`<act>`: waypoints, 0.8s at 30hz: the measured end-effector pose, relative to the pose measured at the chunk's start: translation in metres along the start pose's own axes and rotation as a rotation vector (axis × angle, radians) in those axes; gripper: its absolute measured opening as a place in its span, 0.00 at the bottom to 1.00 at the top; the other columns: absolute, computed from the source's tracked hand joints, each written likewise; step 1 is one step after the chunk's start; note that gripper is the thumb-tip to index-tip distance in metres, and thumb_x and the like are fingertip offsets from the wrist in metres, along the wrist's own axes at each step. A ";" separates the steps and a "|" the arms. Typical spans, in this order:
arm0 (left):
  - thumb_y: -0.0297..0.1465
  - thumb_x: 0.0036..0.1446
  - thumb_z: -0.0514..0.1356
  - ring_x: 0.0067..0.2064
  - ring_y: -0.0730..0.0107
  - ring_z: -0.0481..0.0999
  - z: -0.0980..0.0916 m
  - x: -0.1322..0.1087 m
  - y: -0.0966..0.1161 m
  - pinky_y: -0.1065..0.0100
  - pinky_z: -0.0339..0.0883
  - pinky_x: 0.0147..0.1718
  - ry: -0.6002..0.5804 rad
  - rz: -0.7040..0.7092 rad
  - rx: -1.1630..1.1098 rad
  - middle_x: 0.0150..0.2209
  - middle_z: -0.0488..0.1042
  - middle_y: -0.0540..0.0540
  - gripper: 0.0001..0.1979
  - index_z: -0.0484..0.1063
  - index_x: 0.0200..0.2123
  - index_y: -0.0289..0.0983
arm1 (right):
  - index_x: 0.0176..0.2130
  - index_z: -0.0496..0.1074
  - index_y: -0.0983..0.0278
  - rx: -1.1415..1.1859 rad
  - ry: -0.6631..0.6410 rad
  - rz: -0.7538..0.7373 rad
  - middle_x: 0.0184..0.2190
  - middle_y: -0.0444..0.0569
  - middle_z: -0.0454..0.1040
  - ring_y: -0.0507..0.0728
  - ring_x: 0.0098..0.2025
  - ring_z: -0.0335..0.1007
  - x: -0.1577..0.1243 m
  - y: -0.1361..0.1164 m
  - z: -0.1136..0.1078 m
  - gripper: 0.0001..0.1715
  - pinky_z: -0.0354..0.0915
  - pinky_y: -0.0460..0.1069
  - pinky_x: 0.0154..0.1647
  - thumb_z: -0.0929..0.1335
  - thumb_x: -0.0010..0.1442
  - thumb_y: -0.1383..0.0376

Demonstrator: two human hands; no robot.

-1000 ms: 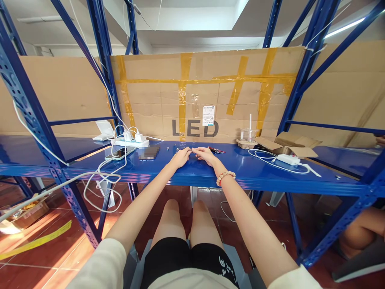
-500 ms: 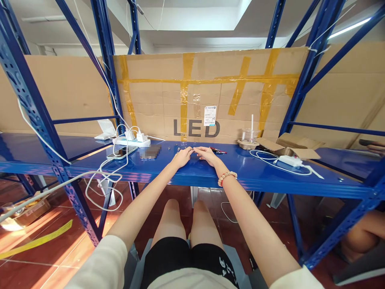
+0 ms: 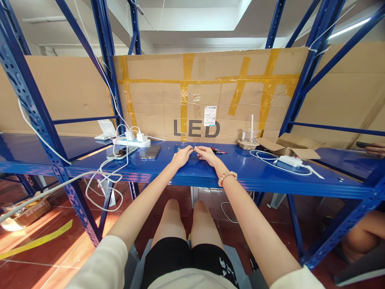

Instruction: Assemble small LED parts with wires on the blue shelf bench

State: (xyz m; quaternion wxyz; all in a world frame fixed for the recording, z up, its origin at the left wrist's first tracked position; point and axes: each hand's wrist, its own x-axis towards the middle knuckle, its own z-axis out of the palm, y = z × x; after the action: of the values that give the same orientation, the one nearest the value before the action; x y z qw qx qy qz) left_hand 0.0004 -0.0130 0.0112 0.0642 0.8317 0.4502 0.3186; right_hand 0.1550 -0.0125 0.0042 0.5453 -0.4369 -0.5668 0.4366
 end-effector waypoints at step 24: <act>0.38 0.58 0.45 0.30 0.71 0.69 0.004 0.003 -0.012 0.67 0.64 0.36 0.006 0.144 -0.206 0.26 0.67 0.51 0.14 0.60 0.45 0.40 | 0.32 0.74 0.64 -0.012 -0.009 -0.041 0.29 0.45 0.72 0.46 0.26 0.61 -0.004 -0.003 0.001 0.17 0.57 0.40 0.21 0.73 0.41 0.58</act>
State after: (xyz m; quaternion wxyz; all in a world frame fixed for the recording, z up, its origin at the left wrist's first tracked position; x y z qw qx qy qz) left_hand -0.0045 -0.0029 0.0050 0.1250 0.8500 0.3541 0.3695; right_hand 0.1538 -0.0170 0.0060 0.5490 -0.4265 -0.5805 0.4239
